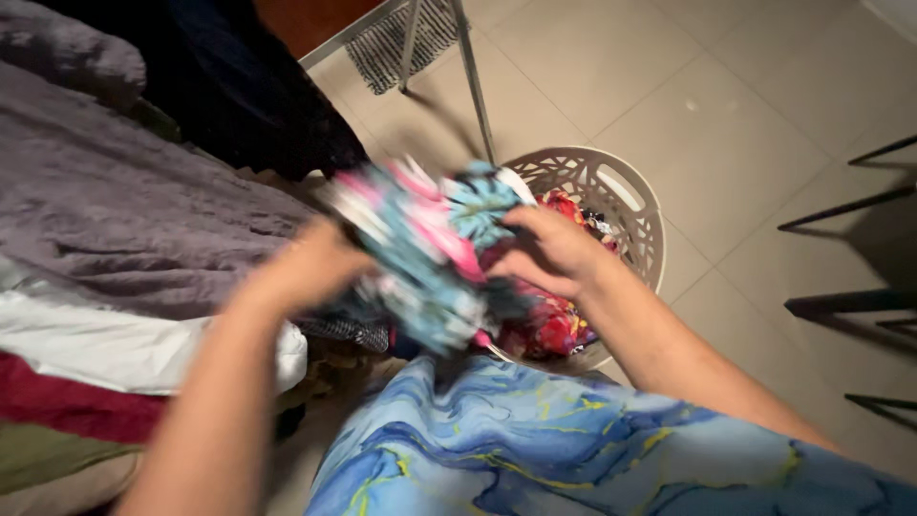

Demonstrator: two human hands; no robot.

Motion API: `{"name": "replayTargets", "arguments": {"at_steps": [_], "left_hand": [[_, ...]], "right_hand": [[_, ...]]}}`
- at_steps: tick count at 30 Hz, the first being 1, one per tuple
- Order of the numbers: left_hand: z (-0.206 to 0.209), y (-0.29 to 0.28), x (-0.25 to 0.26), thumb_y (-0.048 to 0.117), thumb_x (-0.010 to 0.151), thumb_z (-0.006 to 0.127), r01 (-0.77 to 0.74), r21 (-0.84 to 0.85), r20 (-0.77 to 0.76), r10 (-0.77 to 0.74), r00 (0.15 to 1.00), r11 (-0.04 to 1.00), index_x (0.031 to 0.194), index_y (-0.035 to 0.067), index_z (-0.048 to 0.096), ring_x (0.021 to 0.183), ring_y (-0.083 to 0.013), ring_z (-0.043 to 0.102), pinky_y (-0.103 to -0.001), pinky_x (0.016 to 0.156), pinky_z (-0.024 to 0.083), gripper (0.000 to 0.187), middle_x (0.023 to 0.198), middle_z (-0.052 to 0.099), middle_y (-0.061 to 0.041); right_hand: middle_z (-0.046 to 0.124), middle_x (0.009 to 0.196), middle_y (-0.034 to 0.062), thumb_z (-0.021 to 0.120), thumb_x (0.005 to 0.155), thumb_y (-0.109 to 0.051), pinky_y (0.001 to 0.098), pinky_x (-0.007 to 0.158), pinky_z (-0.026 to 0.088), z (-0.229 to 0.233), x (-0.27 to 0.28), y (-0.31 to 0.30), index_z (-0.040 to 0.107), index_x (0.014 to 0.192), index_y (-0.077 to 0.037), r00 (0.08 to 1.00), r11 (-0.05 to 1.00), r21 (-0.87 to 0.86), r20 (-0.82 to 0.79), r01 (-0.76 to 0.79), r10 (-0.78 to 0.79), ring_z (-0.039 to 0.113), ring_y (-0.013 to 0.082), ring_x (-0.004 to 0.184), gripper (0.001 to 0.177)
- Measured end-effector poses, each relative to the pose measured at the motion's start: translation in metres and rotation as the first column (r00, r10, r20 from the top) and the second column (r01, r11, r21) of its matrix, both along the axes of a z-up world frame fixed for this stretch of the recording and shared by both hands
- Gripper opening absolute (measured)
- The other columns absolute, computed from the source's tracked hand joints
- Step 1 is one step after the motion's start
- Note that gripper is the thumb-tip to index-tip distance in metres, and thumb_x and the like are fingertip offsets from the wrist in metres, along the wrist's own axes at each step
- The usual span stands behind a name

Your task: The person takes clothes from a laundry basket, places them on hangers, and hangs them on a clothing rack. The person handles a red top, a white and checkered top, a purple top, and a black floral top, one at a time.

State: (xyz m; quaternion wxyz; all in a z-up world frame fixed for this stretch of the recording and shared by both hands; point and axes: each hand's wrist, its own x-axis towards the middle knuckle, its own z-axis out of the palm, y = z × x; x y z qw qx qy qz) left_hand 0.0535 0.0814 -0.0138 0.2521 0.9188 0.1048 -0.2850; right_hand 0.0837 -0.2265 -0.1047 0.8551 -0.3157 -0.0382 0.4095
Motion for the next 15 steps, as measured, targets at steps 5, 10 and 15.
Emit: {"name": "replayTargets", "arguments": {"at_steps": [5, 10, 15], "left_hand": [[-0.061, -0.02, -0.019, 0.019, 0.086, 0.069, 0.139, -0.695, 0.201, 0.005, 0.98, 0.705, 0.127, 0.002, 0.065, 0.109, -0.0151, 0.064, -0.033, 0.098, 0.051, 0.044, 0.12, 0.075, -0.009], [-0.079, -0.021, -0.017, 0.018, 0.088, 0.069, 0.158, -0.661, 0.276, 0.041, 0.96, 0.734, 0.126, 0.002, 0.064, 0.108, -0.0137, 0.064, -0.032, 0.098, 0.051, 0.041, 0.118, 0.076, -0.008], [-0.102, -0.039, -0.024, 0.014, 0.082, 0.072, 0.133, -0.608, 0.279, 0.054, 0.959, 0.783, 0.125, 0.004, 0.066, 0.108, -0.0201, 0.068, -0.034, 0.098, 0.051, 0.045, 0.117, 0.077, -0.013]], "right_hand": [[0.067, 0.134, 0.0134, 0.065, 0.1, -0.021, 0.0475, 0.108, 0.053, 0.009, -0.003, 0.0, 0.058, 0.138, -0.002, 0.998, 0.999, 0.049, 0.064, -0.004, 0.001, 0.065, 0.0284, 0.122, 0.044], [0.064, 0.123, 0.002, 0.068, 0.093, -0.028, 0.0466, 0.1, 0.058, -0.085, -0.01, -0.064, 0.063, 0.123, -0.016, 0.985, 0.819, -0.574, -0.123, 0.031, -0.123, 0.067, 0.0203, 0.113, 0.033], [0.064, 0.119, 0.0013, 0.067, 0.092, -0.03, 0.0438, 0.086, 0.052, -0.199, -0.009, -0.156, 0.06, 0.122, -0.022, 0.94, 0.503, -0.857, -0.256, -0.113, -0.226, 0.066, 0.023, 0.102, 0.032]]}}
